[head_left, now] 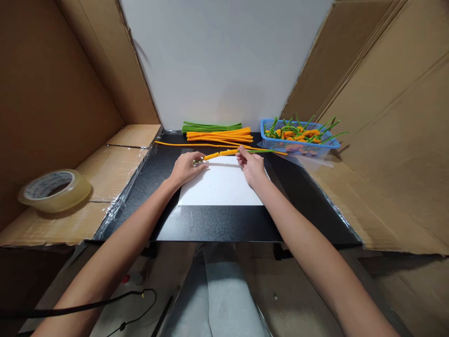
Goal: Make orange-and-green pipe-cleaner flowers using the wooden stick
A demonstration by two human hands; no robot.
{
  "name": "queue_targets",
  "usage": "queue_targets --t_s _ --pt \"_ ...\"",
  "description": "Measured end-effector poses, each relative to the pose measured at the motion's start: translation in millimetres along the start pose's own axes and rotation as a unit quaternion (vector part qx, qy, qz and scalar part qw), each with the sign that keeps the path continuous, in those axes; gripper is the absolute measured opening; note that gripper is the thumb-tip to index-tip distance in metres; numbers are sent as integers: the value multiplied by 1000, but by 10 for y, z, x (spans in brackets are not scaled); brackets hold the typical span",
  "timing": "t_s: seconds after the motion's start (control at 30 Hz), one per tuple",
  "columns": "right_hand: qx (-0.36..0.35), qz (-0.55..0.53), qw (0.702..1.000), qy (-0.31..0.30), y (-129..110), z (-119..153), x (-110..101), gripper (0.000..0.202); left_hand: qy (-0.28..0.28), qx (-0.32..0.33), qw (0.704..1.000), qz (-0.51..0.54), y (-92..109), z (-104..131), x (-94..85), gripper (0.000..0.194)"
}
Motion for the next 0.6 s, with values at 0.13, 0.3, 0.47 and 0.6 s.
queue_targets --t_s 0.13,0.3,0.47,0.6 --pt "-21 43 998 47 -35 -94 -162 33 1 -66 994 84 -215 -14 25 17" --pt "-133 169 971 108 -147 -108 -282 23 40 -155 922 354 -249 -10 105 33" --pt "-148 281 948 11 -79 -46 -68 41 54 -215 856 468 -131 44 262 40" --pt "-142 325 933 -61 1 87 150 51 70 -244 841 478 -44 90 294 43"
Point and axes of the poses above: each hand's wrist, its own z-axis away from the middle knuckle, its own x-axis out of the palm, y = z × x, the point moved 8 cm from there along -z, towards the middle knuckle, and after that the axes turned 6 degrees about -z, right-handed, at the moved point
